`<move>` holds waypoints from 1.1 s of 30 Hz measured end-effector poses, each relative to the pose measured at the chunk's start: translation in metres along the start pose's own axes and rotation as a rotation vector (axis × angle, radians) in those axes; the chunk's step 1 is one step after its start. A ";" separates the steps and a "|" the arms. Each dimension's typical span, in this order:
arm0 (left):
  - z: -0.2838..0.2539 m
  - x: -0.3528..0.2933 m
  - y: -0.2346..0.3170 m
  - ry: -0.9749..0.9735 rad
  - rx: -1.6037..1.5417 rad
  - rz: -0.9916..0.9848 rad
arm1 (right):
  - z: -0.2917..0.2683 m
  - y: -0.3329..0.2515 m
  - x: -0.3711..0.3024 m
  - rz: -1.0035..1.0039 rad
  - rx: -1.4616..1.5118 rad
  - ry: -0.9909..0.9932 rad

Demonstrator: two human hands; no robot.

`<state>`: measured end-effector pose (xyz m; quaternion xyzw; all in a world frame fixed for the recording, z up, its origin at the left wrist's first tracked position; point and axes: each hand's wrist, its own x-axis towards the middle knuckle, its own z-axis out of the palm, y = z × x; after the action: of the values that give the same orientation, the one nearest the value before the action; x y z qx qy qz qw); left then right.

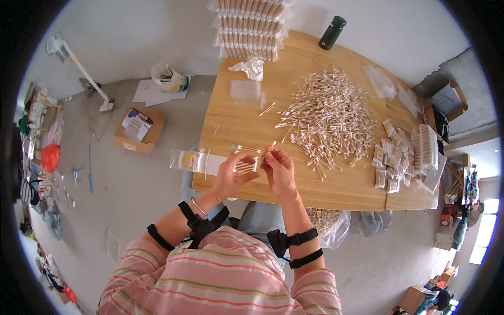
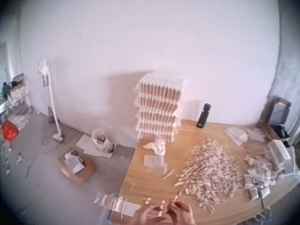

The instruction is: Counting out cotton swabs and placing them into small plastic bags.

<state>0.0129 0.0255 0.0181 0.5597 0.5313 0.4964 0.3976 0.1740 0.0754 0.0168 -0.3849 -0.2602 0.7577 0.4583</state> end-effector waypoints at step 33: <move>-0.052 -0.025 -0.050 0.112 0.023 -0.153 | -0.128 -0.051 -0.150 0.252 -1.316 0.073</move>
<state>-0.0469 0.0028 -0.0234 0.4935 0.5995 0.4888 0.3976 0.3472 -0.0310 0.0335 -0.6370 -0.6052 0.4753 0.0445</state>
